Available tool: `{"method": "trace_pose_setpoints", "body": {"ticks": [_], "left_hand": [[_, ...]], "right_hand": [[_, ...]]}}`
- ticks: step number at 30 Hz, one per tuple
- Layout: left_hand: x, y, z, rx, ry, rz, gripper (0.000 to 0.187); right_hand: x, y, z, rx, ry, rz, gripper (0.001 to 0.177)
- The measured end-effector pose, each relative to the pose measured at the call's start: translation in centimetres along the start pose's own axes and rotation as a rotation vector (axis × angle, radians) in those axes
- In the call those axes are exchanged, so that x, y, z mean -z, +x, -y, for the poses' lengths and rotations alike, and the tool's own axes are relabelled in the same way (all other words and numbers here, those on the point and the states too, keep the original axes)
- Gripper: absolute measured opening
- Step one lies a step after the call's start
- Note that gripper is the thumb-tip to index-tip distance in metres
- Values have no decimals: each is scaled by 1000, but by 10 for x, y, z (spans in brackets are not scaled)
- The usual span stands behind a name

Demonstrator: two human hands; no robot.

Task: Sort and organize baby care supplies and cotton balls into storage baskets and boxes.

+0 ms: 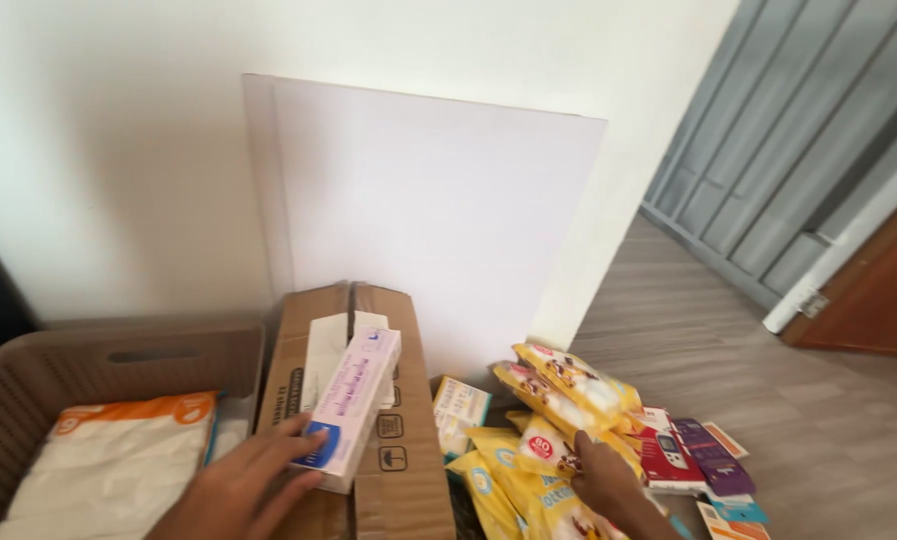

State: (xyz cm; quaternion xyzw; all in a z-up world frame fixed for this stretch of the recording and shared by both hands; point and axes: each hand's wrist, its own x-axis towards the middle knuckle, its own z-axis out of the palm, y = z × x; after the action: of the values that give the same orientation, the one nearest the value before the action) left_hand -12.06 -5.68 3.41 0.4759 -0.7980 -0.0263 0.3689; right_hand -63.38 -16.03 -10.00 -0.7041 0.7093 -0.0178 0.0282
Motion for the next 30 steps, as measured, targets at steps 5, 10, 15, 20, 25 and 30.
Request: {"method": "trace_pose_setpoints", "body": {"ticks": [5, 10, 15, 20, 25, 30], "left_hand": [[23, 2, -10, -129, 235, 63, 49], [47, 39, -81, -45, 138, -109, 35], [41, 87, -127, 356, -331, 39, 38], [87, 144, -142, 1053, -975, 300, 83], [148, 134, -102, 961, -1391, 163, 78], [173, 59, -26, 917, -1286, -381, 42]], "right_hand": [[36, -19, 20, -67, 80, 16, 33], [163, -41, 72, -144, -15, 72, 28], [256, -71, 103, -95, 96, -108, 44], [334, -114, 177, 158, 145, -432, 48], [339, -100, 256, 886, 341, -506, 34], [343, -105, 339, 1308, 252, -553, 39]]}}
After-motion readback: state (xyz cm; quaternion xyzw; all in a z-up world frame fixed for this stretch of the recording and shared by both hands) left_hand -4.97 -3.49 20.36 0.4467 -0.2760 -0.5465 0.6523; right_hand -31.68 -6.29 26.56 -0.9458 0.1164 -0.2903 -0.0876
